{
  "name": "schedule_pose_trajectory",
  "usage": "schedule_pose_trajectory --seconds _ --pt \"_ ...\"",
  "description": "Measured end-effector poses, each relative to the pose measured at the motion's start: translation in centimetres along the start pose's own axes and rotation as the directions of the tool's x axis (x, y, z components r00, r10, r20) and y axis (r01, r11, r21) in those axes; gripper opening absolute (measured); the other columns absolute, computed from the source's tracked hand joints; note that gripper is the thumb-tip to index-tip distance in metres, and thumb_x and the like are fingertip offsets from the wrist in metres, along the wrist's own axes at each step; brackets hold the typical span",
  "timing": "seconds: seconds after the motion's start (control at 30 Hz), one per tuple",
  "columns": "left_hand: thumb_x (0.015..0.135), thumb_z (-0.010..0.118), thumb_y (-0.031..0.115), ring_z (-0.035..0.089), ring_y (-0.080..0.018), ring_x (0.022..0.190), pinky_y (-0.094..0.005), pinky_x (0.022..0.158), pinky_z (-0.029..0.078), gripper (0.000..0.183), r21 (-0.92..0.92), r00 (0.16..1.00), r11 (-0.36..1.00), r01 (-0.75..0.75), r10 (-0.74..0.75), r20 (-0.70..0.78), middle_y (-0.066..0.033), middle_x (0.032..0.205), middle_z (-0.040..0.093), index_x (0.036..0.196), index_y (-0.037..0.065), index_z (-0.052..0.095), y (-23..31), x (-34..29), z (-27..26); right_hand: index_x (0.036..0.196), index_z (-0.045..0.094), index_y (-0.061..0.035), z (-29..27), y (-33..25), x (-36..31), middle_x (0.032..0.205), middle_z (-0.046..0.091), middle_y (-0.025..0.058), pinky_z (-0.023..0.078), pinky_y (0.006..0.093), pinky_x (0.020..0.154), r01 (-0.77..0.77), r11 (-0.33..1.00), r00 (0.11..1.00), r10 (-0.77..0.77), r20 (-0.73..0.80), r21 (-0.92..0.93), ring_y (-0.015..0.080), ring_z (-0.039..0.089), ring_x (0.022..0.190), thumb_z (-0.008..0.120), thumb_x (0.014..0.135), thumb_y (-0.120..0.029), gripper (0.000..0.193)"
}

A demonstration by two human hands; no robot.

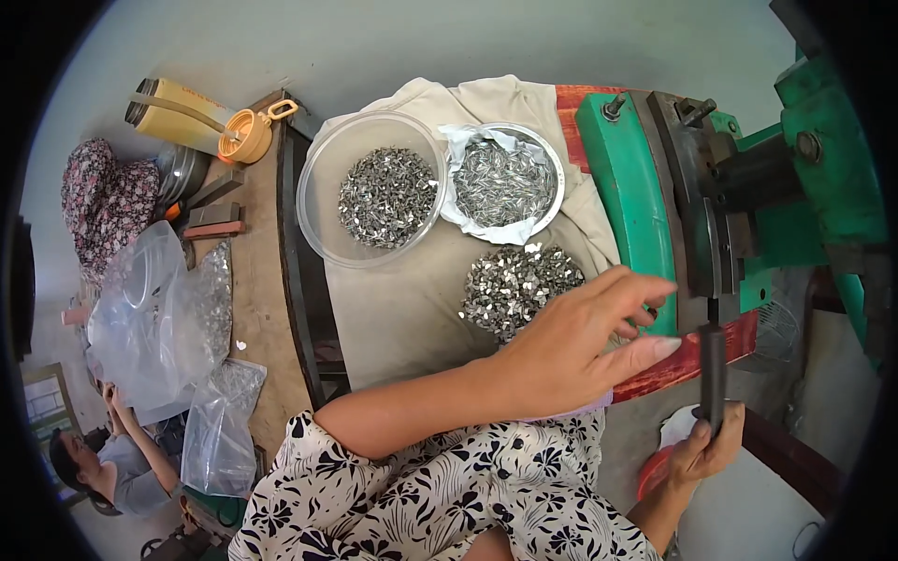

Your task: The recorder is carefully picking up small metal components from a container and placing them into a specific sequence or tray at a workstation.

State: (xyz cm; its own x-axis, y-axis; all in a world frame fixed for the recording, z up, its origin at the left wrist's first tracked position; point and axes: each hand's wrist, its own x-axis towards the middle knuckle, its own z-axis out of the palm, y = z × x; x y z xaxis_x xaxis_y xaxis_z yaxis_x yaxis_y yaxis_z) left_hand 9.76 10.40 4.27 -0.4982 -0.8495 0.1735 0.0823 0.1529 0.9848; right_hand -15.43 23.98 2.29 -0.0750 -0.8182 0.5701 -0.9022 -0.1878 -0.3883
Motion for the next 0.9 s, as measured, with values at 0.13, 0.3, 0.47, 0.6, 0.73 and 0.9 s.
schedule_pose_trajectory --seconds 0.13,0.3,0.47,0.6,0.73,0.9 --pt "0.099 0.060 0.025 0.068 -0.0185 0.077 -0.0327 0.070 0.055 0.033 -0.119 0.988 0.983 0.143 -0.135 0.077 -0.0140 0.088 0.068 0.116 -0.004 0.061 1.0 0.1 -2.8 0.088 0.057 0.0046 2.4 -3.8 4.9 0.074 0.054 0.0162 0.039 0.0397 0.057 0.242 0.962 0.947 -0.262 0.187 0.125 0.0325 0.051 0.063 0.056 0.095 -0.032 0.037" --pt "0.097 0.063 0.016 0.060 -0.0047 0.071 -0.0203 0.062 0.049 0.018 -0.113 0.976 0.969 0.218 -0.219 0.007 0.0005 0.081 0.065 0.105 0.002 0.069 2.2 -0.6 -9.0 0.100 0.059 0.0057 7.6 -6.4 10.8 0.081 0.058 0.0144 0.044 0.0366 0.062 0.191 0.897 0.906 -0.317 0.280 0.399 0.0272 0.056 0.068 0.063 0.090 -0.019 0.027" --pt "0.094 0.066 0.006 0.063 -0.0083 0.097 -0.0237 0.086 0.050 0.027 -0.093 0.976 0.996 0.004 -0.024 -0.219 -0.0029 0.104 0.071 0.120 0.000 0.068 4.8 -1.5 -15.1 0.114 0.060 0.0066 12.2 -13.3 16.6 0.098 0.067 0.0077 0.053 0.0268 0.077 -0.252 0.556 0.922 -0.112 0.371 0.792 0.0148 0.066 0.087 0.064 0.094 -0.010 0.026" --pt "0.092 0.068 0.008 0.063 -0.0090 0.098 -0.0240 0.090 0.048 0.031 0.105 0.974 0.989 0.099 -0.075 -0.213 -0.0040 0.108 0.070 0.121 -0.001 0.067 5.5 -2.0 -19.4 0.115 0.062 0.0068 15.8 -16.5 19.7 0.103 0.070 0.0103 0.055 0.0264 0.078 -0.323 0.365 0.900 -0.166 0.403 0.873 0.0144 0.068 0.090 0.066 0.094 -0.007 0.026" --pt "0.090 0.069 0.008 0.063 -0.0108 0.098 -0.0253 0.090 0.049 0.030 0.277 0.970 0.940 0.198 -0.147 -0.192 -0.0041 0.106 0.070 0.118 -0.003 0.066 5.0 -3.0 -21.4 0.110 0.063 0.0067 17.8 -17.3 19.8 0.097 0.071 0.0090 0.054 0.0240 0.078 -0.313 0.413 0.865 -0.247 0.436 0.855 0.0122 0.068 0.088 0.071 0.089 -0.004 0.024" --pt "0.090 0.066 0.010 0.064 -0.0115 0.081 -0.0282 0.075 0.051 0.026 0.636 0.926 0.741 0.214 0.053 -0.374 -0.0069 0.090 0.072 0.110 -0.007 0.065 4.3 -4.0 -21.6 0.105 0.065 0.0060 17.4 -17.1 18.3 0.094 0.071 0.0078 0.054 0.0236 0.076 -0.281 0.531 0.880 -0.191 0.435 0.800 0.0107 0.066 0.087 0.072 0.089 -0.004 0.021"
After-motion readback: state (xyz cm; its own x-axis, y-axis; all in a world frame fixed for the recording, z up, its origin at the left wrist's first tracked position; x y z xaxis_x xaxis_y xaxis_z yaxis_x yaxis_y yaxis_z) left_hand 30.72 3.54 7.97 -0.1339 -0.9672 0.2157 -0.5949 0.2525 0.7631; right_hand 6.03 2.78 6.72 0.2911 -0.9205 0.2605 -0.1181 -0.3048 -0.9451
